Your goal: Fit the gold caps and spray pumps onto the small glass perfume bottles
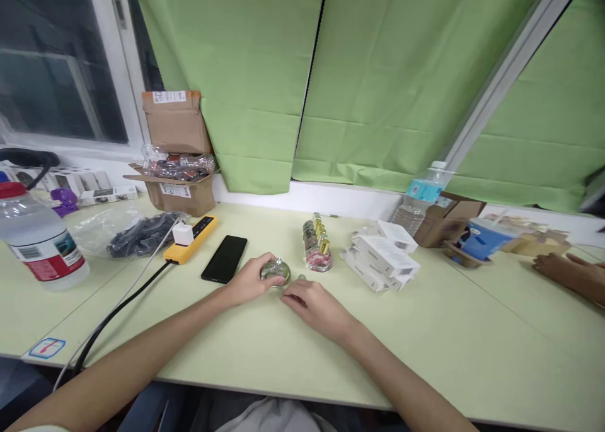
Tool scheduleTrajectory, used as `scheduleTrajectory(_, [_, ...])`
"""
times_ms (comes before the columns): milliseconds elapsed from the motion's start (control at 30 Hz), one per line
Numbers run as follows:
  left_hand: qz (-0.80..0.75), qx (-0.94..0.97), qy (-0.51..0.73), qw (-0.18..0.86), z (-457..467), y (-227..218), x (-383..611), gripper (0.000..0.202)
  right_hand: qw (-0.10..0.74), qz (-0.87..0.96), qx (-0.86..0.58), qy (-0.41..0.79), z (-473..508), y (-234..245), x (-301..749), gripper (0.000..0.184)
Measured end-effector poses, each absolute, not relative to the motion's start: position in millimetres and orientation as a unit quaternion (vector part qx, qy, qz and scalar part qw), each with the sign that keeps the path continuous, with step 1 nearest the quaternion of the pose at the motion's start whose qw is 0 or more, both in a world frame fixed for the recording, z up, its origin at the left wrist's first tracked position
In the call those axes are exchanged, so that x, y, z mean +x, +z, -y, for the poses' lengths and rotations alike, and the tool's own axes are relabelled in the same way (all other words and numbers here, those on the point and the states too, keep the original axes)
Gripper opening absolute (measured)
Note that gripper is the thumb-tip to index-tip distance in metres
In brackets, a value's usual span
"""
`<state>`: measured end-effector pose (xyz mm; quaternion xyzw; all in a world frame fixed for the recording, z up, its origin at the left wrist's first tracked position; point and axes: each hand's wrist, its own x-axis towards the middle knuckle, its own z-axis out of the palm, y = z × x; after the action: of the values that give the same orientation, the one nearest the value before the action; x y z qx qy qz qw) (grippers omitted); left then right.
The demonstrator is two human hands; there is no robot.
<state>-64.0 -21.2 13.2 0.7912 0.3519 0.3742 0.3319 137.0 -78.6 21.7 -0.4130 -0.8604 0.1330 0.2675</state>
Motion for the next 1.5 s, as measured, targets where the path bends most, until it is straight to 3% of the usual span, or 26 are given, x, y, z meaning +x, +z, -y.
scheduleTrajectory(267, [-0.343, 0.787, 0.380, 0.344, 23, 13, -60, 0.022, 0.316, 0.785, -0.413, 0.336, 86, 41, 146, 0.019])
scheduleTrajectory(500, [-0.338, 0.789, 0.373, 0.354, 25, 13, -60, 0.025, 0.413, 0.753, -0.406, 0.311, 82, 46, 146, 0.029])
scheduleTrajectory(767, [-0.324, 0.789, 0.353, 0.385, 38, 10, -51, 0.027, 0.551, 0.663, -0.406, 0.304, 78, 44, 141, 0.017])
scheduleTrajectory(1033, [-0.260, 0.770, 0.372, 0.449, 50, 18, -43, 0.053, 0.533, 0.656, -0.412, 0.340, 79, 38, 129, 0.024])
scheduleTrajectory(1500, [-0.261, 0.777, 0.365, 0.442, 49, 18, -44, 0.054, 0.547, 0.645, -0.425, 0.324, 78, 34, 124, 0.019])
